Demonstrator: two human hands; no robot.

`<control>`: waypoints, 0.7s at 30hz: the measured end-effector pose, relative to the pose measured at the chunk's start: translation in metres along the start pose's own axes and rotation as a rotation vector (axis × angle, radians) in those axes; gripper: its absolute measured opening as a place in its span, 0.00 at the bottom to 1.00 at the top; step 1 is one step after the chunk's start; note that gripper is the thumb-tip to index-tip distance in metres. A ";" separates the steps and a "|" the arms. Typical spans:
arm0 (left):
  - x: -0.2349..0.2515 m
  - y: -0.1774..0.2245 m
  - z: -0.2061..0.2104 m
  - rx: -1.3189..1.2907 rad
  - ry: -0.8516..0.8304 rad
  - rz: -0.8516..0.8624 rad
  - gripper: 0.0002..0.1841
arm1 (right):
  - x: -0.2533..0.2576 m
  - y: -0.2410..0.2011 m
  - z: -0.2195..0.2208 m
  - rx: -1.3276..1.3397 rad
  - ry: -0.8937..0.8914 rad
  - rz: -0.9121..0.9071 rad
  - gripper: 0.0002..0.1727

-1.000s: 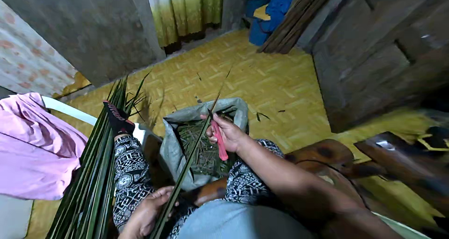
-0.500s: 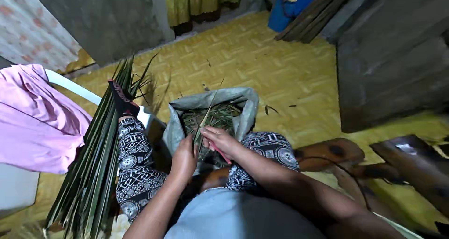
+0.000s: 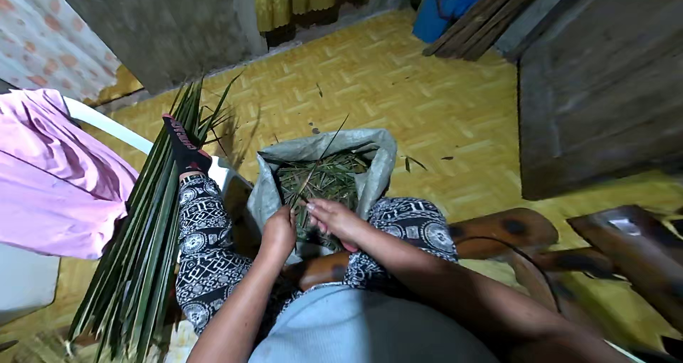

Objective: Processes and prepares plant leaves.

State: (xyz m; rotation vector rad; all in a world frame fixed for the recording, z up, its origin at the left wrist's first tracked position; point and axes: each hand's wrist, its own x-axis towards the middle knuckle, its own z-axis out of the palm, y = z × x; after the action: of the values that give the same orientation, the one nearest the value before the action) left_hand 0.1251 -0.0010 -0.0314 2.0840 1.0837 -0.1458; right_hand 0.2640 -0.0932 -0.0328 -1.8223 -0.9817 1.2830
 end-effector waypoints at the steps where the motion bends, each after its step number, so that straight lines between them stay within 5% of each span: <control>1: 0.000 0.001 0.001 0.006 -0.005 -0.002 0.22 | -0.001 -0.001 0.001 -0.162 -0.006 -0.039 0.25; 4: 0.001 0.004 0.003 0.026 -0.008 -0.020 0.21 | -0.003 -0.001 0.010 -0.427 -0.011 -0.094 0.29; 21: 0.005 0.012 0.011 0.089 -0.057 -0.070 0.20 | 0.004 -0.003 0.016 -0.585 0.000 0.036 0.29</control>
State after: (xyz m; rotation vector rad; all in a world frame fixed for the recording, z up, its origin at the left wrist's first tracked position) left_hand 0.1399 -0.0098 -0.0340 2.1078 1.1347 -0.2918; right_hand 0.2487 -0.0867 -0.0364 -2.2750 -1.4379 1.0829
